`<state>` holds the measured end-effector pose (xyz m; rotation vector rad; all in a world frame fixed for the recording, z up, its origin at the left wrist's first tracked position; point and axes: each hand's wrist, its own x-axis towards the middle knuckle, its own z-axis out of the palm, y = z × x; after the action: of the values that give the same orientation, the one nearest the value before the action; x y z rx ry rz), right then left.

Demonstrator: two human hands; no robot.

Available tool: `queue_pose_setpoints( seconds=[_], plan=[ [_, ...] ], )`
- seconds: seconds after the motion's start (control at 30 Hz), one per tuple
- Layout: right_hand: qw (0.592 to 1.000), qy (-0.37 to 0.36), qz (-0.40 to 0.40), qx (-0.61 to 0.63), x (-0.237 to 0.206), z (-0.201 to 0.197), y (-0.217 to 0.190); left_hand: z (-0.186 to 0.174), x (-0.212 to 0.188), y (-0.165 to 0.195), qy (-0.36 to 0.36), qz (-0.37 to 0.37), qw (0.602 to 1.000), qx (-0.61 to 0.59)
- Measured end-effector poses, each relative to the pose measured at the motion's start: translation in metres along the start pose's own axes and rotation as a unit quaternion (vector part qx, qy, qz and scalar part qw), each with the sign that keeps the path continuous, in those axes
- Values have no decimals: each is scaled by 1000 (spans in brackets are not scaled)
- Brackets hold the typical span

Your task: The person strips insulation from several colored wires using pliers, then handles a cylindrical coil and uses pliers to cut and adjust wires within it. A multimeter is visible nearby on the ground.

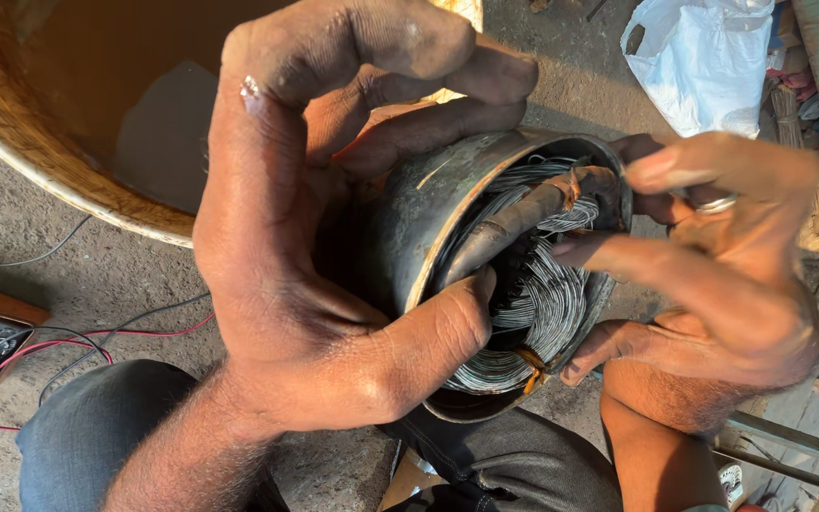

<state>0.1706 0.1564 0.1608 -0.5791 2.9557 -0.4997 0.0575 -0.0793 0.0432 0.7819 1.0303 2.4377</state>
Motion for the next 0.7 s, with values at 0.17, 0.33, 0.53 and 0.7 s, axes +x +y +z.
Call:
queue_pose_setpoints(
  seconds=[0.17, 0.33, 0.53, 0.7],
  plan=[
    [999, 5, -26, 47, -19, 8, 10, 0, 2, 1, -3, -1, 1000, 4],
    [999, 14, -20, 33, -21, 5, 11, 0, 5, 6, -3, -4, 1000, 9],
    [998, -45, 46, 26, -29, 1, 14, 1, 7, 9, -5, -6, 1000, 12],
    [999, 22, -29, 18, -22, 10, 5, 1, 8, 9, 0, -10, 1000, 9]
  ],
)
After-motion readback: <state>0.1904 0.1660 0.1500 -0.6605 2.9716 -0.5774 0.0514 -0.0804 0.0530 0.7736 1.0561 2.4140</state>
